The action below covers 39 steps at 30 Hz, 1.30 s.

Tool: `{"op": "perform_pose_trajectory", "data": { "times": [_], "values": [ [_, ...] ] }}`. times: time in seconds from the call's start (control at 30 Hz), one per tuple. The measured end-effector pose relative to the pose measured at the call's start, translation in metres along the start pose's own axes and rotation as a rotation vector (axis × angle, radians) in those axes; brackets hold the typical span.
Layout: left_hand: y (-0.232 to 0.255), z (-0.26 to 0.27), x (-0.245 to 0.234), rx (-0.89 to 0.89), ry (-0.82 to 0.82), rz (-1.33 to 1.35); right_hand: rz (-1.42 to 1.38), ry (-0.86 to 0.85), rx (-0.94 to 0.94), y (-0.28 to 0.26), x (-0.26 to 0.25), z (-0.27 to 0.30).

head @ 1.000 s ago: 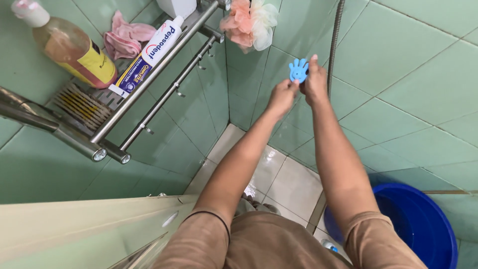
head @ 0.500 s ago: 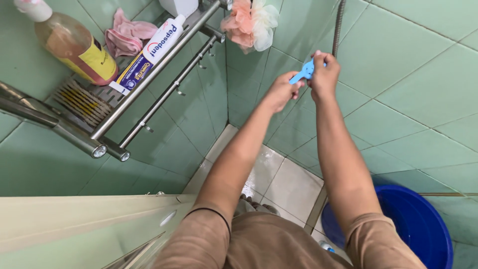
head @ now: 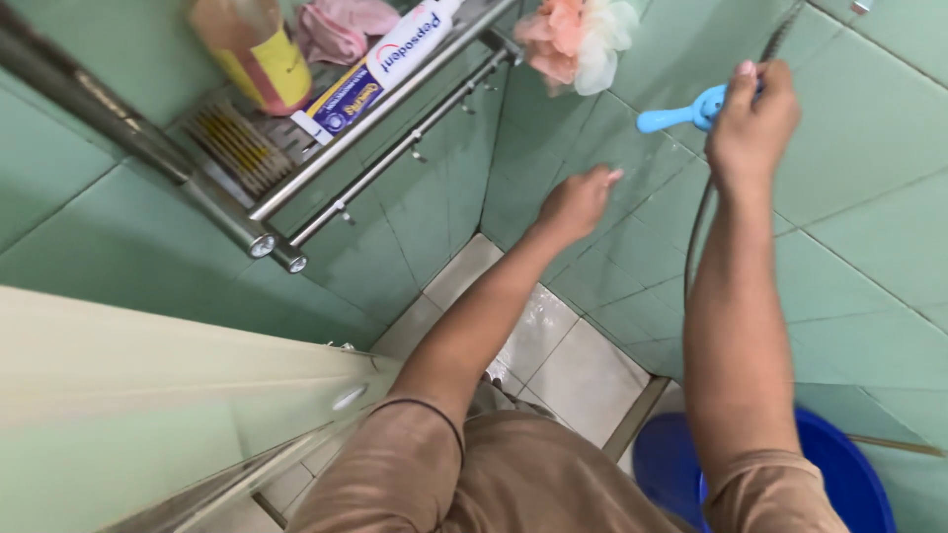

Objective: Rinsing the bathroom floor and moving equipment like buckets and a baby bathtub.

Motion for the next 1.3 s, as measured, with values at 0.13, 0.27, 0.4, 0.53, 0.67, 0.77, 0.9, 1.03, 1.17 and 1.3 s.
{"op": "perform_pose_trajectory", "data": {
  "times": [0.13, 0.27, 0.4, 0.53, 0.67, 0.77, 0.9, 1.03, 1.17, 1.3],
  "values": [
    [-0.054, 0.042, -0.007, -0.117, 0.037, 0.03, -0.311, -0.234, 0.074, -0.133, -0.012, 0.005],
    [-0.06, 0.055, -0.017, -0.049, 0.049, -0.051, -0.872, -0.474, -0.19, -0.226, 0.017, 0.03],
    [-0.037, 0.059, -0.057, -0.011, 0.11, 0.067, -0.781, -0.467, -0.684, -0.355, 0.023, 0.046],
    [-0.007, 0.046, -0.11, -0.023, 0.198, 0.294, -0.741, -0.525, -0.854, -0.379, 0.053, 0.076],
    [0.001, 0.04, -0.137, -0.092, 0.233, 0.592, -0.724, -0.587, -0.845, -0.382, 0.055, 0.092],
    [0.003, 0.04, -0.145, -0.071, 0.281, 0.636, -0.694, -0.624, -0.852, -0.382, 0.052, 0.093],
    [0.009, 0.034, -0.138, -0.037, 0.291, 0.695, -0.659, -0.592, -0.823, -0.351, 0.041, 0.093],
    [-0.006, 0.005, -0.083, -0.112, 0.138, 0.46, -0.731, -0.384, -0.33, -0.204, 0.053, 0.077],
    [0.002, -0.018, -0.011, -0.115, 0.068, 0.326, -1.121, -0.006, 0.713, 0.07, 0.087, 0.038],
    [-0.021, -0.042, 0.102, -0.168, -0.082, 0.625, -1.069, 0.025, 0.77, 0.146, 0.097, 0.049]
  ]
}}
Point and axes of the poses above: each hand's wrist, its own z-axis away from the middle knuckle, its own x-axis out of the palm, y = z × x, the point moved 5 cm from there along -z, towards the middle knuckle, and after that the axes turned 9 degrees about y, right-handed, at the moved point
